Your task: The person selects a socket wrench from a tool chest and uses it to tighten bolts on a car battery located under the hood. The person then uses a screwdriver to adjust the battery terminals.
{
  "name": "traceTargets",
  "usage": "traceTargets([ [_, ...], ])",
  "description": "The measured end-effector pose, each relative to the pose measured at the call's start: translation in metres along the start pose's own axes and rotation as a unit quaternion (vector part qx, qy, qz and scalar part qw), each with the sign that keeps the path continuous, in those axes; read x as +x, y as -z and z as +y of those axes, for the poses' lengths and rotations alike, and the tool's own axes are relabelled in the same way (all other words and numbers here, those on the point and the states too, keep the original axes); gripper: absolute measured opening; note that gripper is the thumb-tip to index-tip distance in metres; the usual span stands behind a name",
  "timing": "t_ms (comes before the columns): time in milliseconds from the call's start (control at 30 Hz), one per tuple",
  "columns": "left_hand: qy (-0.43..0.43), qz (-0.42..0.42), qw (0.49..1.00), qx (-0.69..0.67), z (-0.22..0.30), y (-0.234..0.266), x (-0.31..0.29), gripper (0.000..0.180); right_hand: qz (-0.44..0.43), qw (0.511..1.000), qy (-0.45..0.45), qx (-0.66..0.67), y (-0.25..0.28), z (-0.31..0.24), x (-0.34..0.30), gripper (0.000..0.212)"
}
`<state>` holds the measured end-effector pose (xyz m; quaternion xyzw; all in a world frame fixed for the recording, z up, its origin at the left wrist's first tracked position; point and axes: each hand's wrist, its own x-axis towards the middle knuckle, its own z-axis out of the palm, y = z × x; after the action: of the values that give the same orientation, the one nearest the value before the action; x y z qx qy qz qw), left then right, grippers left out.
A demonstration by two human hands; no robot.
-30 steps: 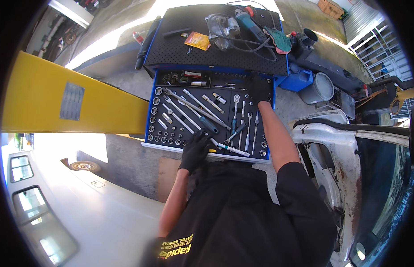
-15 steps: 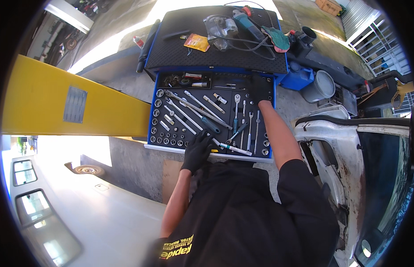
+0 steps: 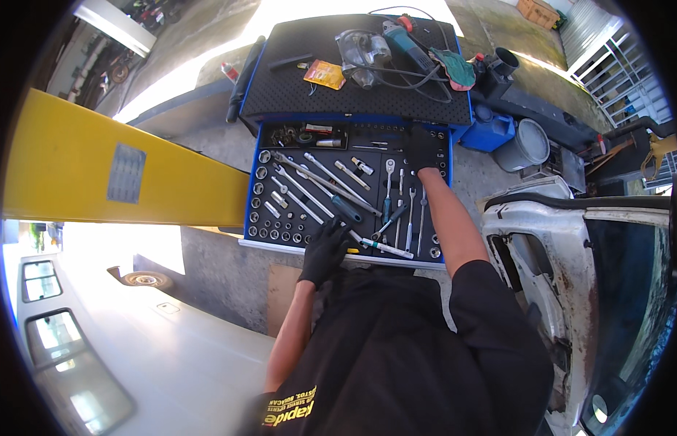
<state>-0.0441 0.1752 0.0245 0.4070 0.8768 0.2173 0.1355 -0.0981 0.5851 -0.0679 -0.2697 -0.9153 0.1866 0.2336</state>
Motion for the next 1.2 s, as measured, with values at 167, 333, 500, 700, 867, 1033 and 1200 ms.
traceTargets([
  [167,-0.019,0.010,1.000,-0.010,-0.006,-0.004,0.000,0.048,-0.010,0.999,-0.039,-0.011,0.000,-0.009,0.001,0.022],
  [333,-0.005,0.002,1.000,-0.017,-0.004,-0.003,0.000,0.047,0.054,0.997,-0.001,0.058,0.007,-0.012,-0.006,0.026],
  [500,0.004,-0.001,1.000,-0.024,-0.002,-0.001,0.000,0.046,0.017,0.998,0.015,0.060,0.012,-0.005,-0.003,0.025],
  [700,-0.009,0.010,1.000,-0.018,-0.002,0.000,0.001,0.047,0.041,0.999,-0.017,0.026,-0.001,-0.008,-0.002,0.019],
  [867,-0.014,0.014,1.000,-0.008,-0.002,-0.001,0.000,0.045,0.056,0.997,-0.037,0.034,-0.004,-0.009,-0.004,0.021],
  [1033,-0.009,0.005,1.000,0.004,-0.004,-0.005,0.004,0.045,0.114,0.991,0.059,-0.034,0.002,-0.004,-0.010,0.027],
  [1200,0.005,0.062,0.995,-0.082,0.001,0.000,0.001,0.041,0.019,0.998,-0.034,0.049,0.028,-0.022,-0.018,0.028],
])
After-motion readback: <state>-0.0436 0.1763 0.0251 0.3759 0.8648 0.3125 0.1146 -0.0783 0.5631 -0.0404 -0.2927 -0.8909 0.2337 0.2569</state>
